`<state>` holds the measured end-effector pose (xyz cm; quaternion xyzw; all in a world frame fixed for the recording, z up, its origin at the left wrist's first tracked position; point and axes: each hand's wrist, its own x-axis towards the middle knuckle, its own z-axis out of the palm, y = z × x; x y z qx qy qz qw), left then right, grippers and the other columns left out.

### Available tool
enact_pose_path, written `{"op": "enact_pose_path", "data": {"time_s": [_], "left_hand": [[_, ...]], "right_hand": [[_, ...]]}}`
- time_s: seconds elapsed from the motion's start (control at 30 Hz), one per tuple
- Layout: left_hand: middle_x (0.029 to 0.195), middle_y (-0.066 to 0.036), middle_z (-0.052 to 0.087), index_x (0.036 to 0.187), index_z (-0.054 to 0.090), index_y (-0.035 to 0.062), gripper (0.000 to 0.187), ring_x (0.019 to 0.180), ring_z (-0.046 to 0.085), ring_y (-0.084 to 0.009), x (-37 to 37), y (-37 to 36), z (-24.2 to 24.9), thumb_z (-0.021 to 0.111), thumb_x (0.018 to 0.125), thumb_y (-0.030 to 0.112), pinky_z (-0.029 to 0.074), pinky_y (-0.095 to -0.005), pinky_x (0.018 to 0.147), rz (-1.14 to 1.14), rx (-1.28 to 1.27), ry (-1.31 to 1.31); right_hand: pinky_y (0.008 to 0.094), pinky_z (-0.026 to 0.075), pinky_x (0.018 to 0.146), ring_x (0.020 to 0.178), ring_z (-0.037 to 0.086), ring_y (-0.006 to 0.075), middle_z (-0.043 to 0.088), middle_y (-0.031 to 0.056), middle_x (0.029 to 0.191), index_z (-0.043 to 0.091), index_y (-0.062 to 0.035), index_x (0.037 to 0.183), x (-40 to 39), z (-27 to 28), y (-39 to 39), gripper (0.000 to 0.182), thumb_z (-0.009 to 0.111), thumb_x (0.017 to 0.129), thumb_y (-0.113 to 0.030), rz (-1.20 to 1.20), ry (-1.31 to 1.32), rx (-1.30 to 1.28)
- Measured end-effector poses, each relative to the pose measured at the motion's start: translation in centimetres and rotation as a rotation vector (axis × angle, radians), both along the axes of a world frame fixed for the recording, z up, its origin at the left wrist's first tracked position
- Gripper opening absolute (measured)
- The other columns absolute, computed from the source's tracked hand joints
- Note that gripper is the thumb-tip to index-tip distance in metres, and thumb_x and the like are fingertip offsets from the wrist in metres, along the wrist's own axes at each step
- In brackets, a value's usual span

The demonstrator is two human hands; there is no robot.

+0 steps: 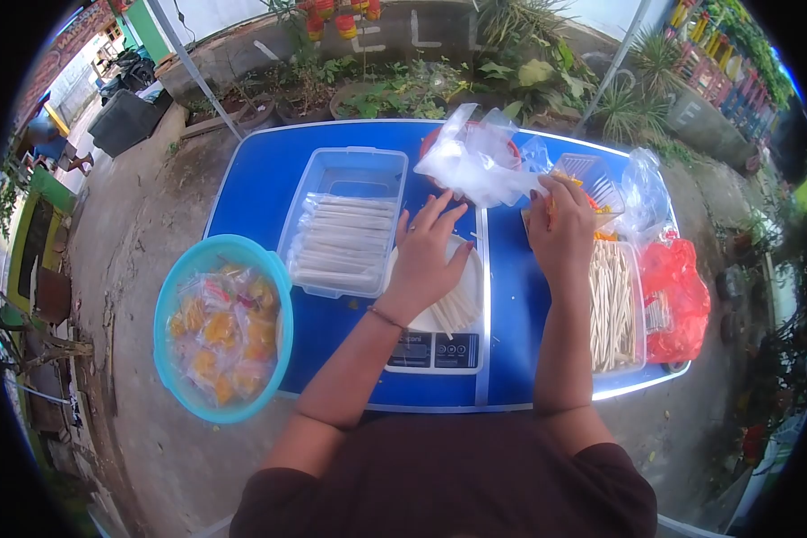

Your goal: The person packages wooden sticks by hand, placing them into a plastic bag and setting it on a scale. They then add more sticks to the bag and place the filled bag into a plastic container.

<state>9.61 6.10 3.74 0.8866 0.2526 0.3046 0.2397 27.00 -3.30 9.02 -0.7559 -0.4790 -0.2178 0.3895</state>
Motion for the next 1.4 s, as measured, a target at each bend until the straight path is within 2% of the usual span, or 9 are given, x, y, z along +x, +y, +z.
{"op": "enact_pose_path", "data": {"time_s": [0.27,0.4,0.47,0.6,0.7,0.87,1.0,1.23,1.4], "left_hand": [[0.144,-0.010,0.045,0.132,0.053,0.0104,0.047,0.138,0.038,-0.0270,-0.3,-2.2,2.7,0.064,0.088,0.020,0.016,-0.0471,0.115,-0.113,0.059,-0.236],[0.134,-0.010,0.055,0.125,0.058,0.0089,0.040,0.126,0.050,-0.0256,-0.7,-3.6,5.5,0.068,0.086,0.016,0.030,-0.0441,0.107,-0.158,0.132,-0.404],[0.122,-0.011,0.063,0.119,0.061,0.0078,0.036,0.113,0.060,-0.0255,-1.5,-3.8,6.0,0.071,0.085,0.014,0.042,-0.0424,0.098,-0.224,0.227,-0.427],[0.094,-0.012,0.071,0.113,0.062,-0.0012,0.030,0.076,0.069,-0.0150,-3.6,-5.3,6.2,0.071,0.085,0.002,0.055,-0.0277,0.068,-0.227,-0.139,-0.450],[0.097,-0.014,0.070,0.114,0.059,-0.0053,0.026,0.087,0.070,-0.0175,-4.9,-5.8,4.6,0.066,0.089,0.001,0.058,-0.0318,0.076,-0.328,-0.851,-0.571],[0.116,-0.018,0.063,0.124,0.051,-0.0057,0.032,0.104,0.066,-0.0216,-7.4,-5.9,2.5,0.057,0.097,0.011,0.055,-0.0344,0.091,-0.335,-1.424,-0.665],[0.111,-0.015,0.065,0.123,0.051,-0.0047,0.037,0.097,0.066,-0.0175,-7.6,-7.1,0.8,0.066,0.091,0.005,0.053,-0.0286,0.083,-0.186,-1.103,-0.480],[0.107,-0.015,0.068,0.122,0.052,-0.0065,0.038,0.098,0.067,-0.0189,-8.9,-6.5,0.1,0.066,0.087,-0.003,0.055,-0.0312,0.089,-0.233,-1.401,-0.559],[0.104,-0.016,0.069,0.117,0.058,-0.0071,0.031,0.091,0.069,-0.0176,-8.1,-7.5,0.3,0.067,0.089,0.003,0.057,-0.0287,0.084,-0.176,-1.080,-0.424]], "right_hand": [[0.0380,0.049,0.077,0.086,0.062,0.0313,0.066,0.0112,0.094,0.066,-0.0024,0.092,-3.4,3.0,-3.3,0.019,0.065,0.074,0.004,0.237,-0.130,0.228],[0.0355,0.050,0.073,0.082,0.063,0.0274,0.067,0.0109,0.091,0.065,-0.0007,0.089,-5.7,4.6,-4.6,0.024,0.062,0.068,0.011,0.419,-0.343,0.225],[0.0336,0.051,0.071,0.080,0.063,0.0272,0.067,0.0123,0.092,0.065,-0.0013,0.091,-6.5,4.4,-4.5,0.026,0.062,0.069,0.012,0.531,-0.234,0.300],[0.0286,0.050,0.071,0.079,0.062,0.0186,0.066,0.0121,0.090,0.061,0.0009,0.103,-8.4,3.4,-4.8,0.027,0.064,0.078,0.011,0.578,0.270,0.382],[0.0240,0.048,0.072,0.080,0.060,0.0092,0.064,0.0056,0.087,0.059,0.0025,0.105,-8.7,1.8,-5.4,0.023,0.068,0.084,0.004,0.662,0.720,0.296],[0.0214,0.048,0.071,0.076,0.060,0.0062,0.064,0.0020,0.082,0.060,0.0014,0.102,-8.8,-0.9,-5.3,0.024,0.074,0.082,0.001,0.645,1.018,0.131],[0.0210,0.048,0.069,0.075,0.060,0.0060,0.064,0.0019,0.080,0.061,0.0012,0.100,-9.6,-1.5,-5.1,0.023,0.074,0.082,0.001,0.685,1.068,0.008],[0.0204,0.048,0.070,0.077,0.061,0.0059,0.065,0.0027,0.083,0.062,0.0018,0.099,-8.3,-1.8,-5.1,0.019,0.073,0.083,0.001,0.576,1.054,0.169],[0.0215,0.050,0.068,0.077,0.062,0.0068,0.066,0.0039,0.082,0.064,0.0027,0.099,-9.5,-2.2,-5.2,0.018,0.073,0.084,-0.001,0.647,0.971,0.012]]}}
